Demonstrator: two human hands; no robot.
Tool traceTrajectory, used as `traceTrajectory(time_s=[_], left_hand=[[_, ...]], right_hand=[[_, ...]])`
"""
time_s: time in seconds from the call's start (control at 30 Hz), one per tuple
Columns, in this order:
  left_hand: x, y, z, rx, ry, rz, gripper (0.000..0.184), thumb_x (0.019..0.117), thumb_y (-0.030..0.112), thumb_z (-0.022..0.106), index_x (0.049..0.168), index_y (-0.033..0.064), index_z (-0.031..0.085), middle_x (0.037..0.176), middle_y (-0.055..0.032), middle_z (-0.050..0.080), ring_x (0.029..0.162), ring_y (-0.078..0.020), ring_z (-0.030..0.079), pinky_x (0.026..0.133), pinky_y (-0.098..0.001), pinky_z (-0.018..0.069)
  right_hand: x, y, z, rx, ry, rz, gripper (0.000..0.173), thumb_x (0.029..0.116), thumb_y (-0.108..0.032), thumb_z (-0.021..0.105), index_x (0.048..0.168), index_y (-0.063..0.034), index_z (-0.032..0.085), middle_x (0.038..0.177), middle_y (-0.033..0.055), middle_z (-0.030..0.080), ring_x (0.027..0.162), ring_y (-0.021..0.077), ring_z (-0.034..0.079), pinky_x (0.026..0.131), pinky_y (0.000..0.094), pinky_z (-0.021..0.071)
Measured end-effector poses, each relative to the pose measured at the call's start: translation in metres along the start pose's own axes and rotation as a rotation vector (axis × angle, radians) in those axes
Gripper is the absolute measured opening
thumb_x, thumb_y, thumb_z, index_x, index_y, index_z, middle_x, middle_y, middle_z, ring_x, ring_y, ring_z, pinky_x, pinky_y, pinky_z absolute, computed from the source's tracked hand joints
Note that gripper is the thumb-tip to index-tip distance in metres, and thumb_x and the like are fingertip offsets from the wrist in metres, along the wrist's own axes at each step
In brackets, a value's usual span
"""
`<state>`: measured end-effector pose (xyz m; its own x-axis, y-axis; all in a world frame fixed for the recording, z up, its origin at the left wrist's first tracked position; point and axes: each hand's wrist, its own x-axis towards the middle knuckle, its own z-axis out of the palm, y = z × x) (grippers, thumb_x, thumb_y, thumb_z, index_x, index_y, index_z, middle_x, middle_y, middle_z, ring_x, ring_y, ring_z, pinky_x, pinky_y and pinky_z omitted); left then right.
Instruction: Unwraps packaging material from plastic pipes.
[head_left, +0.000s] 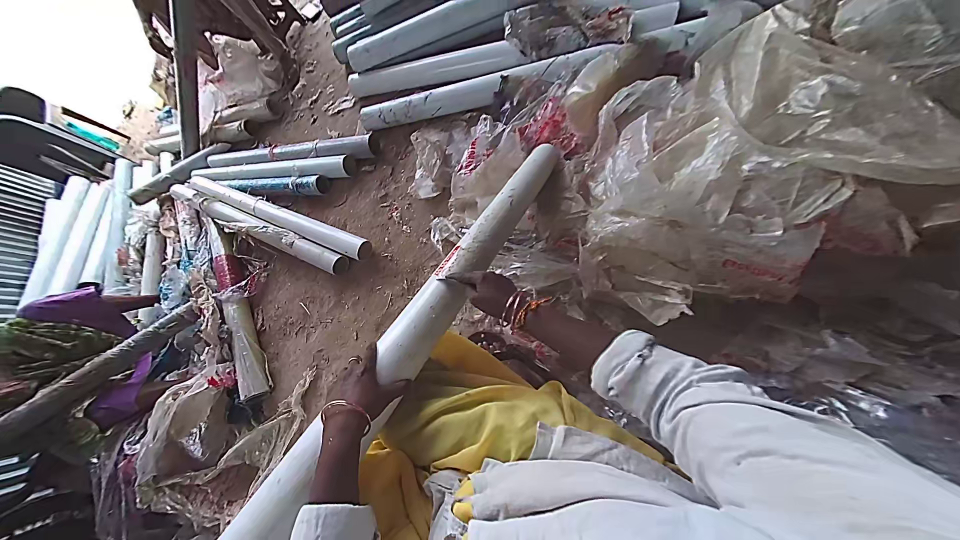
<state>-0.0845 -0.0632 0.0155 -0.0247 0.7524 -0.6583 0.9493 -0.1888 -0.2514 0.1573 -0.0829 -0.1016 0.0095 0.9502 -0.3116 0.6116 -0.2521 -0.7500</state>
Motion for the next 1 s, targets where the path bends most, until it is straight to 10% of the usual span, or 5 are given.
traceTrajectory(time_s=[0.13, 0.3, 0.47, 0.63, 1.0], left_hand=[[0.005, -0.002, -0.002, -0.022, -0.008, 0.019, 0.109, 0.0819, 0.065, 0.075, 0.164, 0.0172, 0.02, 0.15, -0.0214, 0.05, 0.137, -0.0392, 0.05, 0.111, -0.0593, 0.039], [0.01, -0.009, -0.003, -0.036, -0.028, 0.03, 0.109, 0.0813, 0.066, 0.075, 0.163, 0.0184, 0.021, 0.15, -0.021, 0.05, 0.138, -0.0392, 0.049, 0.111, -0.0597, 0.0387], [0.023, -0.017, -0.007, -0.096, -0.047, 0.067, 0.105, 0.0808, 0.062, 0.078, 0.162, 0.0199, 0.026, 0.146, -0.0223, 0.053, 0.137, -0.0402, 0.049, 0.111, -0.0615, 0.0373], [0.023, -0.017, -0.006, -0.071, -0.061, 0.048, 0.106, 0.081, 0.065, 0.076, 0.163, 0.0218, 0.024, 0.148, -0.0202, 0.052, 0.138, -0.0381, 0.049, 0.112, -0.0597, 0.0373], [0.026, -0.018, -0.013, -0.109, -0.072, 0.07, 0.102, 0.0829, 0.06, 0.077, 0.162, 0.0202, 0.026, 0.146, -0.0223, 0.053, 0.136, -0.0397, 0.05, 0.112, -0.0602, 0.0363]], right_hand=[[-0.034, -0.029, 0.04, -0.095, -0.077, -0.219, 0.043, 0.1085, -0.021, 0.043, 0.15, -0.0172, 0.056, 0.127, 0.0253, 0.064, 0.108, 0.0424, 0.066, 0.09, 0.0587, 0.05], [0.001, 0.014, 0.011, 0.028, 0.066, 0.108, 0.044, 0.1093, -0.019, 0.042, 0.151, -0.0193, 0.054, 0.133, 0.0222, 0.065, 0.116, 0.0437, 0.065, 0.095, 0.0629, 0.049], [-0.029, -0.026, 0.027, -0.027, -0.096, -0.149, 0.043, 0.1106, -0.023, 0.04, 0.151, -0.0206, 0.055, 0.13, 0.0221, 0.065, 0.115, 0.0409, 0.065, 0.095, 0.0592, 0.0479], [0.006, 0.011, -0.001, -0.046, 0.024, 0.149, 0.045, 0.1085, -0.019, 0.042, 0.152, -0.0188, 0.053, 0.132, 0.0225, 0.066, 0.116, 0.043, 0.066, 0.093, 0.0625, 0.0497], [-0.001, 0.029, 0.008, 0.099, 0.059, 0.125, 0.041, 0.1104, -0.021, 0.042, 0.148, -0.0137, 0.057, 0.131, 0.0233, 0.066, 0.121, 0.0424, 0.064, 0.102, 0.0614, 0.0465]])
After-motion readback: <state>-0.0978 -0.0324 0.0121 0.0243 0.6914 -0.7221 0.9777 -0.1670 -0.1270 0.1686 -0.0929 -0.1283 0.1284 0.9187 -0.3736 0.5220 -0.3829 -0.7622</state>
